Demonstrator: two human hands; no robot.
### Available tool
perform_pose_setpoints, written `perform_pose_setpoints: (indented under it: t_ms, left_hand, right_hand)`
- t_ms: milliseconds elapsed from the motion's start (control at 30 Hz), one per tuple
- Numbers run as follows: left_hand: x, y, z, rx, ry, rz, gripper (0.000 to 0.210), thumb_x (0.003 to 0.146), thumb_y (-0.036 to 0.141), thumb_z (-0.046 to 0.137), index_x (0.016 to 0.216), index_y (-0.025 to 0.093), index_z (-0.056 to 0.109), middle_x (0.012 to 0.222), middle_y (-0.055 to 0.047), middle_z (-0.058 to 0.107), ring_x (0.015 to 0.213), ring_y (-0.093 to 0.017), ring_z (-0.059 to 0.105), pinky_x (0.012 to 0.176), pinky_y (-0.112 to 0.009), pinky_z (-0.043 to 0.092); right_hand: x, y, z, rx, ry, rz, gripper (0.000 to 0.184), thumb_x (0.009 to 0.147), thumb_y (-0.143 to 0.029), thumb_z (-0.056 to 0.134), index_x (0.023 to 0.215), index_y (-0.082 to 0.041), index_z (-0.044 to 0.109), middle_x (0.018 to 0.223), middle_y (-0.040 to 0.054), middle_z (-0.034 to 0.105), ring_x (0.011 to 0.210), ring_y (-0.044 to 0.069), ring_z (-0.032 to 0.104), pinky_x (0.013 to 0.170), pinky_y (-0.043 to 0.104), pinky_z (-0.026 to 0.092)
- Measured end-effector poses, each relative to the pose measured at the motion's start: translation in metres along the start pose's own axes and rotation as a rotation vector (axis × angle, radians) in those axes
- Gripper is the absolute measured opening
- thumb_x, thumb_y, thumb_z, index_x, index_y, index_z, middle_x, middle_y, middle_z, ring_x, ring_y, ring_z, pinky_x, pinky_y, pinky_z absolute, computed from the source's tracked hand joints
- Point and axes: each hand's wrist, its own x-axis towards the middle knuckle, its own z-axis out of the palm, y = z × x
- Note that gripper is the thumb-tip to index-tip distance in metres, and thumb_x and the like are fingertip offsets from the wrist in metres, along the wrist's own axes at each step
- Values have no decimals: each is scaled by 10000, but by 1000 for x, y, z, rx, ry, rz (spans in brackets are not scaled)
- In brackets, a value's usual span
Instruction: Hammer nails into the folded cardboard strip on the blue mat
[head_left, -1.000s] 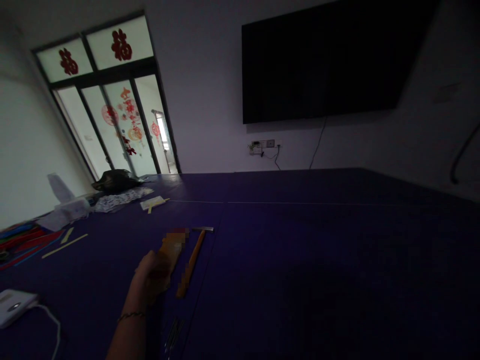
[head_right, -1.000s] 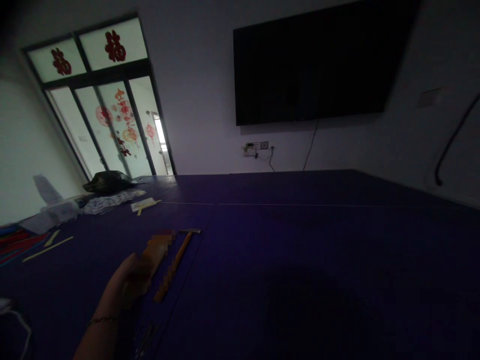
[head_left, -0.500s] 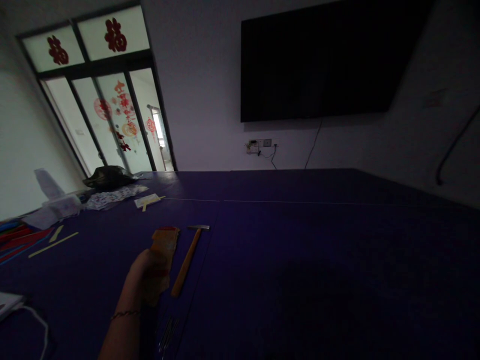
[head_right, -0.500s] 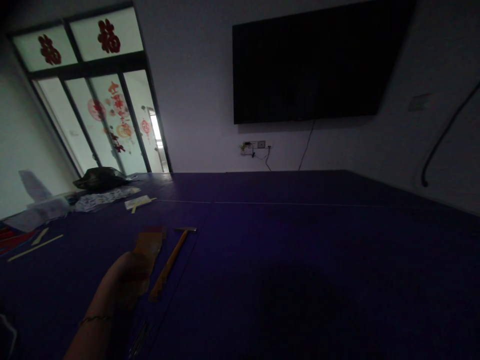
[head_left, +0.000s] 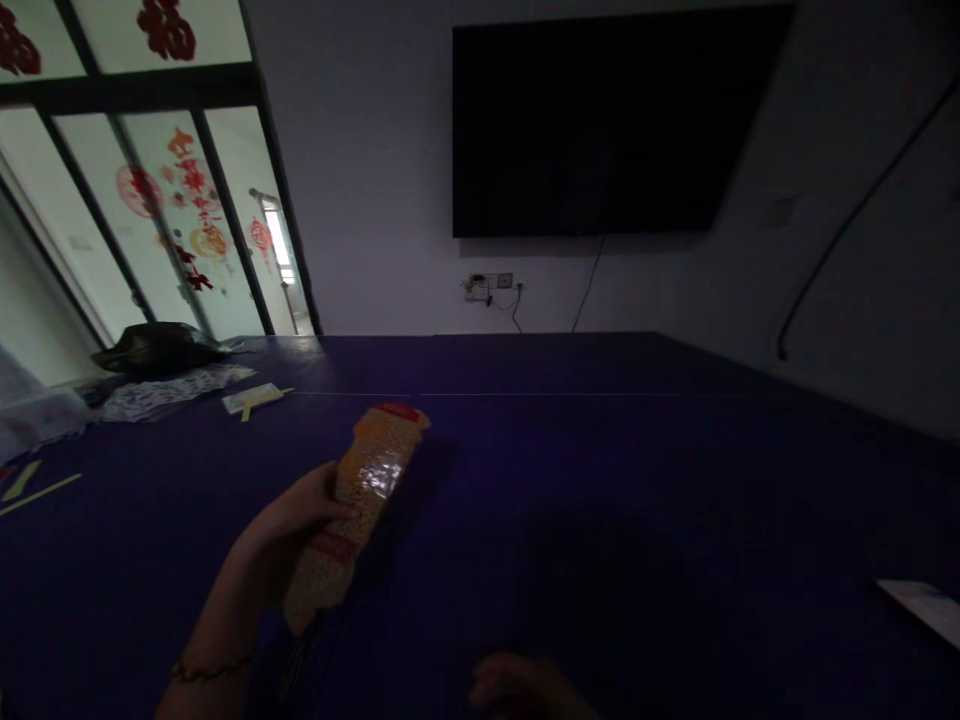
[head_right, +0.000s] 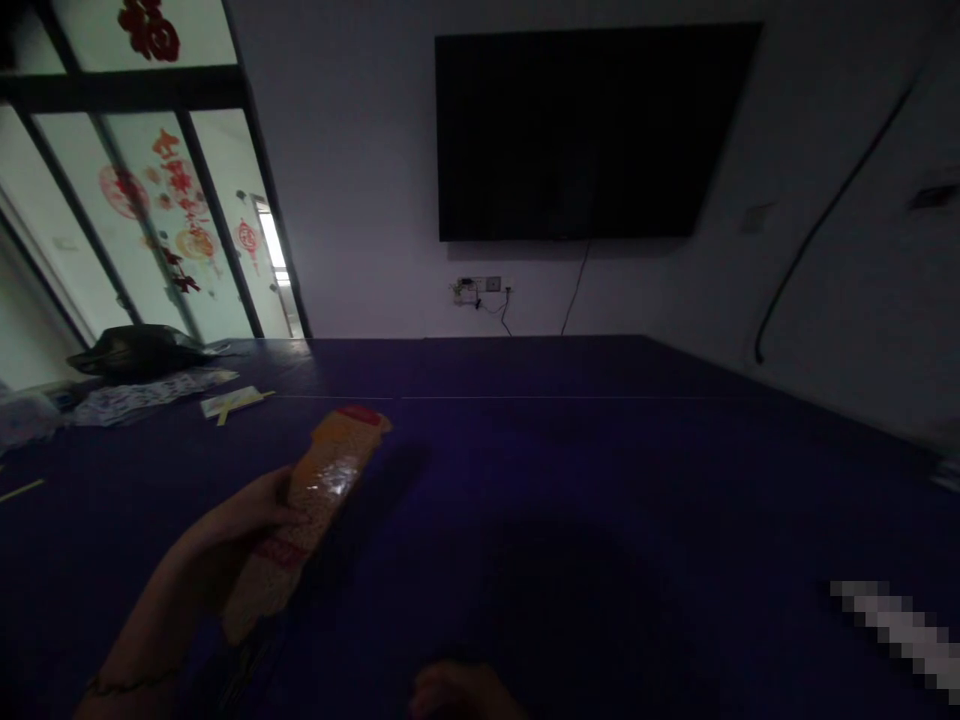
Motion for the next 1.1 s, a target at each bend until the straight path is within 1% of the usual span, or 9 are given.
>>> perform_pose_setpoints:
  t_ms: [100,167,300,367,467,667,833,967,1100]
  left_hand:
    - [7,12,57,164,-203,83,686,415,208,748,1058,130,522,1088,-85,604,1004,-249,547,858,-314,428]
    - [10,15,91,314,-329,127,697,398,234,758,1052,140,538,1084,-76,603,1017,-262,532,868,-330,414]
    - [20,13,132,396,-482,182,640,448,285,747,1038,143,542,1049,-72,611,968,-256,551,807,-325,439]
    - [24,10,141,387,-469,182,631,454,282,751,1029,138,533,1042,-75,611,958,-250,555,794,-315,445]
    - [24,6,150,430,-373,225,632,503,259,733,1075,129,497,1064,-93,592,975,-241,545,826,-325,437]
    - [-3,-10,170,723,-88,554,749,586,349,702,1245,188,385,1309,-132,383,1220,-307,307,983,-489,282]
    - [-20,-36,190,914,-122,818,615,708,335,616,1262,237,368,1350,-95,361,1243,-301,287,974,-534,284]
    - [-17,-48,195,996,-131,868,442,798,251,508,1230,230,416,1266,-75,477,1177,-249,406,959,-462,350]
    - [-10,-57,193,1051,-44,880,386,844,129,382,1217,205,439,1227,-84,517,1134,-217,462,942,-400,382]
  right_hand:
    - [9,-12,-1,364,157,52,643,589,-458,677,1131,-207,436,1039,97,595,883,186,605,733,328,478]
    - [15,-26,-2,545,285,93,640,603,-487,650,1121,-191,419,1055,118,586,786,178,628,638,312,493]
    - [28,-50,-5,549,564,138,516,607,-488,639,950,-128,500,793,74,640,545,121,597,455,225,445]
    - [32,-53,-8,514,683,161,462,571,-472,664,827,-112,531,612,27,616,448,96,549,406,200,410]
    - [36,-49,-12,562,825,172,421,510,-437,699,714,-103,545,505,11,591,385,89,514,376,197,390]
    - [35,-35,-21,670,1000,178,363,500,-381,706,710,-143,530,506,-2,607,400,104,544,408,218,434]
    - [31,-30,-22,715,1042,179,336,490,-372,721,661,-152,533,518,6,616,434,122,571,433,232,460]
    - [27,-28,-19,754,1020,194,352,471,-379,746,636,-135,554,533,24,626,458,132,583,477,258,491]
    - [26,-27,-18,792,1021,155,373,440,-365,769,666,-143,572,592,15,638,508,140,598,497,264,503]
